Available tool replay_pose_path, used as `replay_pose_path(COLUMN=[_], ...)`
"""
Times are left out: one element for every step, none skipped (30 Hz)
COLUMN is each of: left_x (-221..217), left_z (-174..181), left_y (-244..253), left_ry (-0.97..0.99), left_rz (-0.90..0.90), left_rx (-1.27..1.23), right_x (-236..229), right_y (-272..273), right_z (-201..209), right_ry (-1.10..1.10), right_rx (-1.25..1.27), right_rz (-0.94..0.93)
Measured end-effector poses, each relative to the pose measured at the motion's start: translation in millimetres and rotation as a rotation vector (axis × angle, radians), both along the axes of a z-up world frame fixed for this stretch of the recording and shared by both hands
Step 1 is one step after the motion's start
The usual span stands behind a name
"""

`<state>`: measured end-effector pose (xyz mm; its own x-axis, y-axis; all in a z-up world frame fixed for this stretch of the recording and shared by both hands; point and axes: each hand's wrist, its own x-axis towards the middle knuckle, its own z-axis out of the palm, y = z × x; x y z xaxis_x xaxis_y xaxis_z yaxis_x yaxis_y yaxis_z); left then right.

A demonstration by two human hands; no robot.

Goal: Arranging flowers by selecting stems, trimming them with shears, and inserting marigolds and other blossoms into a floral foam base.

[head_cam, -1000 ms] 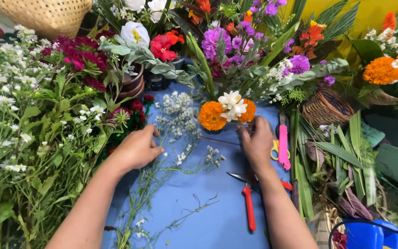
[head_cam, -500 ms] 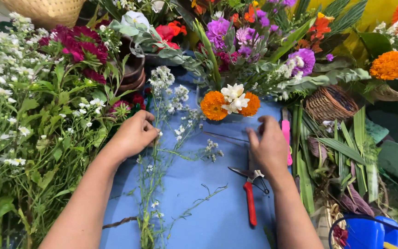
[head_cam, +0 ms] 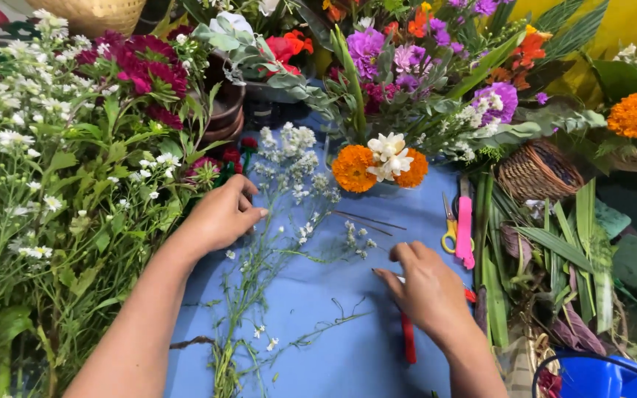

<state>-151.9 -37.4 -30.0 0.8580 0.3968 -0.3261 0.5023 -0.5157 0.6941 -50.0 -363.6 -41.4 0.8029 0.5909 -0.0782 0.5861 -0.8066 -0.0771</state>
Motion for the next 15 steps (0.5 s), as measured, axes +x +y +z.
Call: replay_pose_path(left_x=[1,2,2,-1,-4,-6,-9,-11,-13,-11,-9,-7,-7,-7,-8], left_z=[-6,-12,-19,-9,2,12,18,24,30,18,5,-8,-8,-9,-9], left_y=[1,2,4,-3,-9,-15,-20,-25,-31,-32,-33,-34,-37,-41,-45], left_ry=[0.0,-0.061,-0.119,-0.118,-0.157,-0.197,-0.197,-0.152,-0.107,-0.107,-0.16,-0.213,-0.214,-0.198,-0.181], left_rz=[0.003,-0.031,-0.065,-0.062,-0.134,-0.205,-0.204,-0.309,-0.416,-0.416,-0.505,-0.594,-0.596,-0.624,-0.65], left_rx=[-0.002,0.09,0.182,0.18,0.168,0.156,0.157,0.174,0.19,0.191,0.285,0.379,0.378,0.423,0.468], right_x=[2,4,5,6,7,9,7,6,4,5,5,6,4,3,2], right_y=[-6,-13,-20,-25,-31,-37,-40,-43,-47,-53,-59,-65,-65,-66,-65], right_z=[0,-1,-1,-3,-4,-5,-3,0,3,-2,-7,-12,-10,-9,-8], right_ry=[0.0,-0.017,-0.032,-0.03,-0.032,-0.034,-0.035,0.022,0.078,0.077,0.091,0.106,0.106,0.191,0.276], right_rx=[-0.002,-0.033,-0.063,-0.065,-0.075,-0.085,-0.083,-0.116,-0.149,-0.148,-0.209,-0.271,-0.271,-0.288,-0.304], right_rz=[0.003,-0.015,-0.033,-0.03,-0.066,-0.101,-0.1,-0.169,-0.24,-0.24,-0.24,-0.241,-0.243,-0.265,-0.284])
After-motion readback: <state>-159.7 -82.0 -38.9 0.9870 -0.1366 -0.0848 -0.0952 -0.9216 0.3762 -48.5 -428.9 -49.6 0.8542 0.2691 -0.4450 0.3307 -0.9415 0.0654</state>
